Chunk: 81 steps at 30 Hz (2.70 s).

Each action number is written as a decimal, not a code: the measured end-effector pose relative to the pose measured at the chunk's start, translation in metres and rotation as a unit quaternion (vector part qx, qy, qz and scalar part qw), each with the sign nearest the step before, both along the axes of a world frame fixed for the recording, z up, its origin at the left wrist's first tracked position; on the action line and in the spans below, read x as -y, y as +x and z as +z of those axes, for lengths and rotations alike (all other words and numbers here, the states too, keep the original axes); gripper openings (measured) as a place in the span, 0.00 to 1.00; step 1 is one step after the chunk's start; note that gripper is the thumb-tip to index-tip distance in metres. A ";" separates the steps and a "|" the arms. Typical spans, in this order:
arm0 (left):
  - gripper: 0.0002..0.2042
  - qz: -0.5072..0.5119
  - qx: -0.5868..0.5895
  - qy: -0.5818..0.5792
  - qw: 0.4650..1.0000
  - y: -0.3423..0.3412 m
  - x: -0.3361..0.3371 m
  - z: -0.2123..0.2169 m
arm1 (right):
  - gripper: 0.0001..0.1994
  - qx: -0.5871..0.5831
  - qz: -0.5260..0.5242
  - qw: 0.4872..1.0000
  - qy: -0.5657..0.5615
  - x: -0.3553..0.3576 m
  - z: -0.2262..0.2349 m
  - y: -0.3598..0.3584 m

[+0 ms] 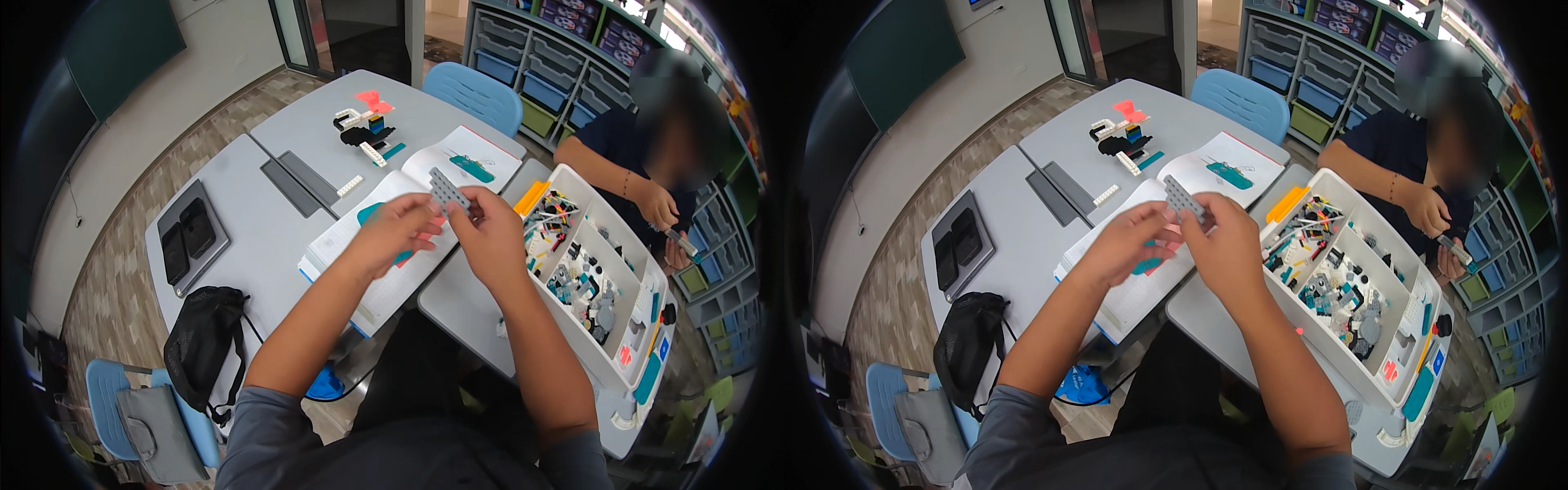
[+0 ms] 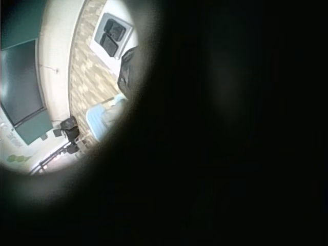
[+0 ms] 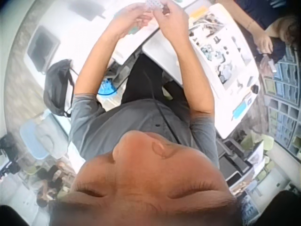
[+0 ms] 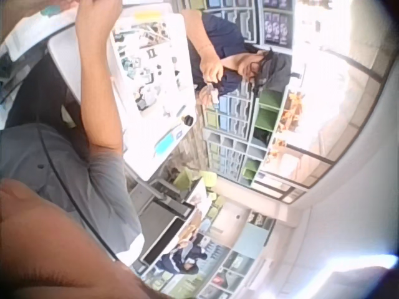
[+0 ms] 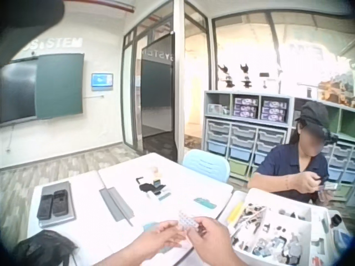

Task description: The person assembles a small Lego model using pieces from a compartmentalized tray. They select various bricks and connectors, attach them to a baseplate, and build up a small structure while referencing an instruction booklet.

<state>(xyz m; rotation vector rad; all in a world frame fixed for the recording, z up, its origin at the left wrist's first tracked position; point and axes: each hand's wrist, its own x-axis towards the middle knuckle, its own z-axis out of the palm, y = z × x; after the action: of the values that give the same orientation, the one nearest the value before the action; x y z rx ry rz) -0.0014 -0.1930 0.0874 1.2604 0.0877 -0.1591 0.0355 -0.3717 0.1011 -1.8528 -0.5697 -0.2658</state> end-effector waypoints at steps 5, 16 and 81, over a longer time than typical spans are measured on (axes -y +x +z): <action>0.15 0.273 0.005 -0.199 0.941 0.051 -0.100 0.000 | 0.11 0.035 -0.011 0.996 -0.087 -0.061 0.002 0.067; 0.16 0.168 -0.043 0.437 0.883 0.220 -0.225 0.048 | 0.12 0.072 -0.037 0.991 -0.109 -0.158 -0.044 0.158; 0.29 0.193 -0.130 0.382 0.894 0.181 -0.243 0.009 | 0.07 -0.171 -0.044 0.984 -0.020 0.145 0.040 -0.116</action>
<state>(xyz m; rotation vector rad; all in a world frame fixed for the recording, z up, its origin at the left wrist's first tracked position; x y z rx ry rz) 0.1798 0.0502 0.0964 1.9702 0.6843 0.0680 -0.0800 -0.5163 0.1415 -1.9101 -0.2580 0.0089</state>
